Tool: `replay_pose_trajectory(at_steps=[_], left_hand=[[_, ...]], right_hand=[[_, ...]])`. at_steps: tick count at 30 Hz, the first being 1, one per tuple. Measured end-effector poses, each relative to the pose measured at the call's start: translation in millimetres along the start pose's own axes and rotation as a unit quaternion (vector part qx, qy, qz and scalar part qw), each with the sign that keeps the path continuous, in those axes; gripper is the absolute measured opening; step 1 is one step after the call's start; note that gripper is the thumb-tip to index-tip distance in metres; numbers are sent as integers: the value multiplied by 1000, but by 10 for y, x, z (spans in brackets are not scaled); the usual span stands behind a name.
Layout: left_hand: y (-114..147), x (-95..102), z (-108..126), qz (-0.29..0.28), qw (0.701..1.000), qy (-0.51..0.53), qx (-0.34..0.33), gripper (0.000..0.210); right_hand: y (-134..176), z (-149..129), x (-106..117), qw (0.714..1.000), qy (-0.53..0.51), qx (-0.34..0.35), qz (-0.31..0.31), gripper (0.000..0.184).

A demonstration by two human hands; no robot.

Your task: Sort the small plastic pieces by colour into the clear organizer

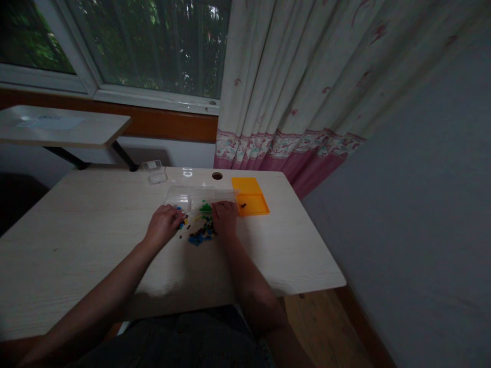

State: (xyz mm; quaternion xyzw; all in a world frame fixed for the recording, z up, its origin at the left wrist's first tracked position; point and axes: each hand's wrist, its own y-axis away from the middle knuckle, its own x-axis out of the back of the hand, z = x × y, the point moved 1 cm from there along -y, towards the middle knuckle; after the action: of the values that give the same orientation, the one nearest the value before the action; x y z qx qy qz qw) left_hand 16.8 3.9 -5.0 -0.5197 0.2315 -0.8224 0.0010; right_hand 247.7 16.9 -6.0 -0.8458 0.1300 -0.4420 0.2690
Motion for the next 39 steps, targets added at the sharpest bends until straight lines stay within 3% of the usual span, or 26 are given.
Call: replay_pose_trajectory(at_steps=[5, 11, 17, 24, 39], left_hand=[[-11, -7, 16, 21, 994, 103, 31, 23], [-18, -49, 64, 38, 959, 260, 102, 26], [-9, -93, 135, 20, 932, 335, 141, 32], [4, -95, 217, -1, 921, 360, 150, 33], [8, -75, 206, 17, 944, 311, 104, 29]], right_hand=[[-4, -46, 10, 999, -26, 32, -20, 17], [45, -194, 0, 985, -69, 126, -99, 18], [87, -246, -56, 978, -80, 160, -111, 25], [91, -282, -61, 977, -86, 171, -89, 19], [85, -261, -63, 978, -76, 173, -88, 20]])
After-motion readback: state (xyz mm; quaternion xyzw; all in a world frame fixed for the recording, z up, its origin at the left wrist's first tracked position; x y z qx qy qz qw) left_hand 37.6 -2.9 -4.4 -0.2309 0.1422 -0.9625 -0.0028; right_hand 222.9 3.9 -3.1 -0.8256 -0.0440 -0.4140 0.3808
